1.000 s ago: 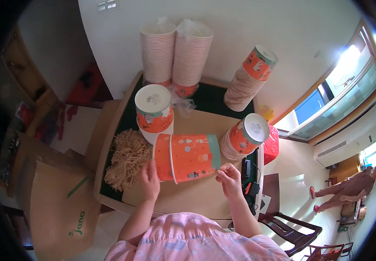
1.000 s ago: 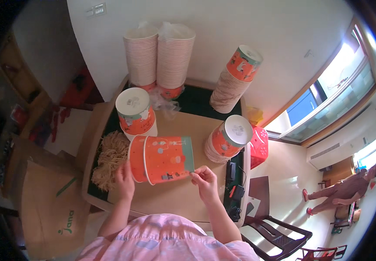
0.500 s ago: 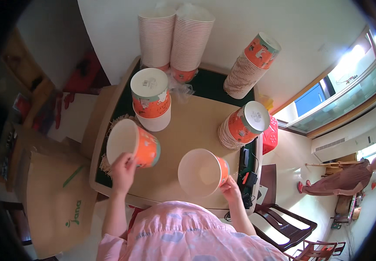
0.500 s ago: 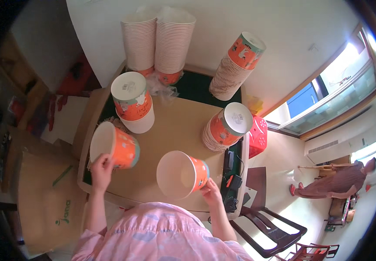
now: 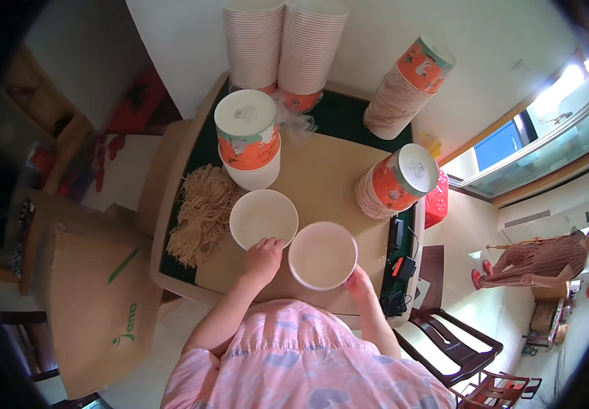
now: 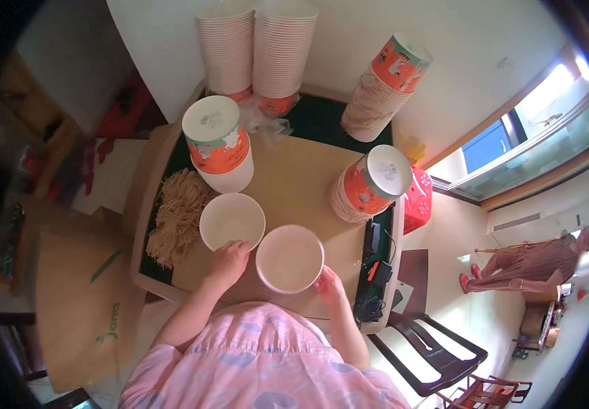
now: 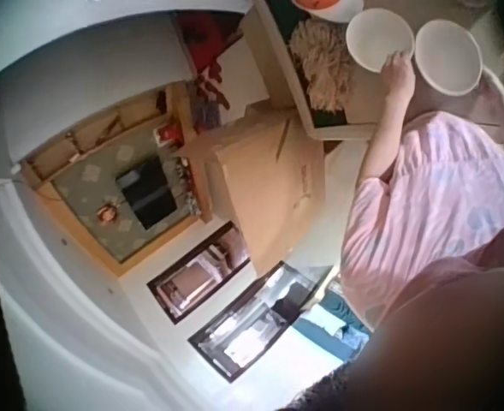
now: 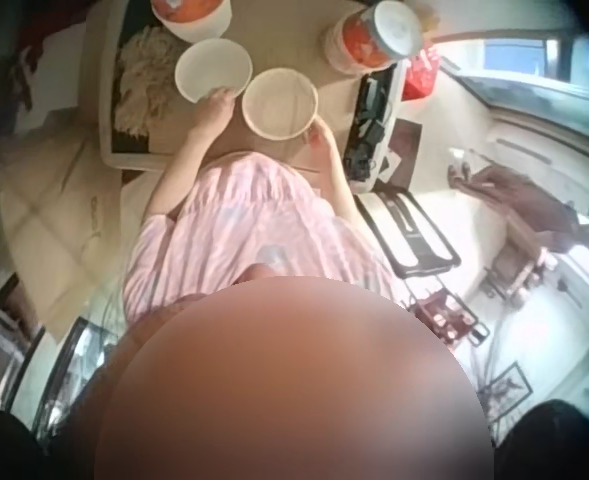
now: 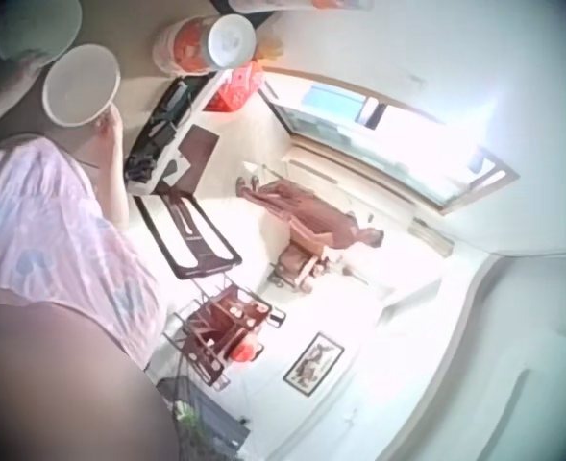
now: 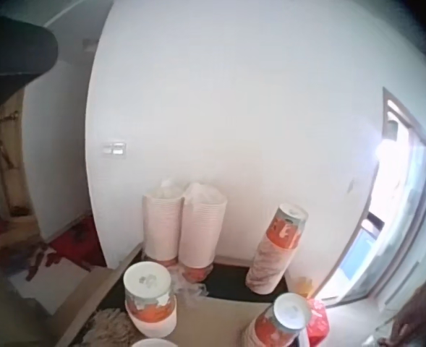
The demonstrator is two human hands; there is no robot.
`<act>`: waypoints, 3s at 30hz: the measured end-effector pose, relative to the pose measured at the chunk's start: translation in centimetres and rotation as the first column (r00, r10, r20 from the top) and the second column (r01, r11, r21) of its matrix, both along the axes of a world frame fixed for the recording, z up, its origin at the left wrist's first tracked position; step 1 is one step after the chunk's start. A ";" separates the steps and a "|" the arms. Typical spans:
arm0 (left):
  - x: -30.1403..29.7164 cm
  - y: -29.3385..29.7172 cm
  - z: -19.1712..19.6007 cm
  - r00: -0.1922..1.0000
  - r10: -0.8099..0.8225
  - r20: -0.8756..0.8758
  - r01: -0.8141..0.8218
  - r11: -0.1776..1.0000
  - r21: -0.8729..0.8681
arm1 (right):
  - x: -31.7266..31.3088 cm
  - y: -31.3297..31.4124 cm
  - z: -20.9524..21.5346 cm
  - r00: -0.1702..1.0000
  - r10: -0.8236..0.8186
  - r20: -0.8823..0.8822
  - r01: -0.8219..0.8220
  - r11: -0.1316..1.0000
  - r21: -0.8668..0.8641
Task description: Threading string handles into decorative paper buckets for packaging.
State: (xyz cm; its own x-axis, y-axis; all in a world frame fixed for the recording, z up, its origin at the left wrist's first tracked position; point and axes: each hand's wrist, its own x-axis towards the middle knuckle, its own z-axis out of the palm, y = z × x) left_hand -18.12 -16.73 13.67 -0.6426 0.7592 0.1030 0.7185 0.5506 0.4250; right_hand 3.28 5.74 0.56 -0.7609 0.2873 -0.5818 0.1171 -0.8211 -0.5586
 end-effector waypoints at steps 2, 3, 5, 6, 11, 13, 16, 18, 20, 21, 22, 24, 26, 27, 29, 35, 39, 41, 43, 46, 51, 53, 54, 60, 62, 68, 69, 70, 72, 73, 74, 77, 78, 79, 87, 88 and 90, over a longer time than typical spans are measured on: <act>0.2 -0.3 0.1 0.998 -0.005 0.056 0.004 1.000 0.020 | 0.0 1.1 -0.5 0.998 -0.053 0.038 0.054 0.998 -0.012; 0.2 -0.5 0.2 0.994 -0.012 0.109 0.006 0.999 0.046 | 0.1 1.2 -0.8 0.998 -0.050 0.040 0.050 0.999 -0.018; 0.2 -0.7 1.2 0.998 -0.016 0.061 0.003 0.980 0.200 | -0.1 1.3 -1.2 0.980 -0.160 0.121 0.163 0.987 -0.014; 0.1 -0.8 1.7 1.000 -0.017 0.010 0.012 0.936 0.352 | -0.2 1.3 -1.3 0.980 -0.155 0.122 0.159 0.987 -0.017; -4.3 -4.9 2.2 0.926 0.357 0.124 -0.374 0.814 0.444 | 1.0 0.4 -1.5 0.937 -0.293 0.189 0.232 0.929 0.287; -7.6 -7.2 -0.2 0.870 0.455 0.189 -0.488 0.745 0.454 | 1.1 -0.1 -1.0 0.900 -0.354 0.255 0.243 0.892 0.382; -12.1 -9.3 -1.6 0.802 0.586 0.114 -0.591 0.753 0.290 | 1.3 -0.2 -1.0 0.895 -0.359 0.264 0.233 0.882 0.409; -14.7 -11.0 -3.5 0.797 0.597 0.090 -0.597 0.758 0.262 | 1.1 -0.5 -0.6 0.886 -0.374 0.274 0.247 0.882 0.402; -16.6 -11.2 -4.6 0.808 0.588 0.037 -0.580 0.781 0.231 | 0.8 -0.7 0.0 0.886 -0.373 0.275 0.205 0.849 0.487; -17.3 -10.8 -4.8 0.809 0.586 0.040 -0.578 0.783 0.232 | 0.8 -0.6 -0.4 0.885 -0.376 0.277 0.207 0.847 0.489; -18.0 -10.1 -4.7 0.811 0.585 0.021 -0.576 0.792 0.200 | 0.8 -0.5 -0.7 0.880 -0.374 0.292 0.175 0.828 0.534; -18.9 -8.8 -4.5 0.816 0.578 0.004 -0.570 0.804 0.170 | 0.9 -0.3 -1.0 0.873 -0.378 0.306 0.145 0.803 0.578; -19.2 -7.7 -4.2 0.812 0.577 -0.090 -0.581 0.814 -0.023 | 0.9 -0.2 -1.1 0.881 -0.373 0.291 0.140 0.793 0.593; -19.7 -7.8 -4.8 0.813 0.575 -0.090 -0.579 0.815 -0.021 | 1.0 -0.4 -1.1 0.880 -0.376 0.289 0.143 0.791 0.594; -21.3 -9.1 -6.0 0.755 0.607 0.247 -0.618 0.785 -0.040 | 1.1 -0.4 -1.4 0.890 -0.362 0.279 0.137 0.794 0.593; -21.7 -11.3 2.9 0.662 0.333 0.671 -0.719 0.534 0.445 | 1.4 -0.1 -1.2 0.863 -0.344 0.371 0.078 0.815 0.574; -20.9 -13.5 10.7 0.698 0.293 0.654 -0.711 0.389 0.585 | 1.9 0.4 -2.4 0.878 -0.346 0.332 0.112 0.822 0.559; -19.5 -14.2 14.7 0.739 0.306 0.601 -0.674 0.351 0.650 | 1.9 0.6 -2.2 0.888 -0.280 0.365 0.049 0.847 0.529; -18.0 -14.0 17.9 0.779 0.299 0.551 -0.626 0.325 0.708 | 1.9 0.5 -1.6 0.890 -0.277 0.363 0.061 0.860 0.506; -16.7 -15.0 20.5 0.812 0.261 0.521 -0.580 0.269 0.769 | 2.1 0.2 -0.9 0.880 -0.386 0.279 0.191 0.823 0.535; -12.3 -13.9 19.6 0.864 0.460 0.202 -0.495 0.709 0.502 | 0.6 0.7 8.4 0.791 -0.610 -0.051 0.451 0.525 0.722; -7.7 -11.6 17.9 0.800 0.432 0.416 -0.580 0.734 0.353 | -0.3 -0.5 13.0 0.875 -0.479 -0.067 0.368 0.571 0.734; -5.4 -10.8 16.5 0.830 0.320 0.457 -0.490 0.811 0.321 | -0.9 -1.8 16.0 0.953 -0.301 -0.029 0.212 0.595 0.775; 6.2 -5.3 6.8 0.740 -0.008 0.673 -0.132 0.979 0.156 | -4.0 -11.7 18.3 0.799 0.600 0.044 -0.577 0.742 0.341; 8.4 -4.7 6.5 0.829 -0.004 0.560 -0.078 0.989 0.124 | -4.4 -13.3 17.4 0.818 0.575 0.018 -0.568 0.801 0.191; 9.5 -5.3 5.3 0.857 -0.049 0.513 -0.004 0.995 0.101 | -4.2 -13.6 15.7 0.923 0.384 0.035 -0.386 0.920 0.071; 9.5 -5.4 5.4 0.857 -0.051 0.513 0.000 0.995 0.099 | -4.1 -13.4 15.6 0.941 0.339 0.020 -0.339 0.941 -0.006; 9.4 -5.5 5.4 0.840 -0.082 0.536 0.074 0.997 0.037 | -4.2 -13.1 15.7 0.956 0.293 0.009 -0.291 0.953 -0.081; 9.2 -5.8 5.2 0.821 -0.115 0.559 0.155 0.988 -0.024 | -4.5 -12.7 16.5 0.980 0.192 0.057 -0.183 0.974 -0.134; 9.2 -6.2 4.8 0.804 -0.142 0.578 0.237 0.967 -0.092 | -4.2 -12.2 16.0 0.984 0.179 -0.006 -0.178 0.978 -0.109; 9.1 -6.3 4.5 0.784 -0.166 0.598 0.318 0.935 -0.157 | -3.9 -11.7 15.7 0.984 0.165 -0.069 -0.171 0.982 -0.083; 9.2 -6.1 3.8 0.810 -0.062 0.584 0.195 0.966 -0.169 | -3.0 -11.1 16.5 0.958 0.282 0.049 -0.287 0.946 0.149; 8.8 -5.9 3.2 0.810 -0.089 0.580 0.088 0.996 0.029 | -2.7 -11.0 16.9 0.927 0.345 0.148 -0.375 0.865 0.333; 8.2 -5.4 2.9 0.813 -0.120 0.569 -0.016 0.974 0.227 | -2.2 -11.0 16.2 0.930 0.339 0.145 -0.369 0.868 0.332; -3.3 -6.0 3.1 0.987 0.050 -0.152 -0.069 0.990 -0.123 | -0.7 -10.1 13.1 0.710 0.484 0.512 -0.594 0.019 0.805; -4.5 -5.9 3.3 0.983 -0.007 -0.182 -0.042 0.964 -0.262 | -0.8 -9.6 11.6 0.711 0.484 0.511 -0.593 0.021 0.805; -6.0 -6.5 1.7 0.987 -0.005 -0.159 -0.044 0.951 -0.306 | -1.3 -8.2 7.5 0.808 0.399 0.432 -0.512 0.116 0.851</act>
State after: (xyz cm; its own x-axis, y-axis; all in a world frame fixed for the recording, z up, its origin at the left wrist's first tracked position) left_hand -24.14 -23.24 15.32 -0.6521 0.7573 -0.0340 0.7501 0.6511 0.1162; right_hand 1.94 -2.50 8.09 -0.9309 0.2586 -0.2580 0.3535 0.4598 -0.8147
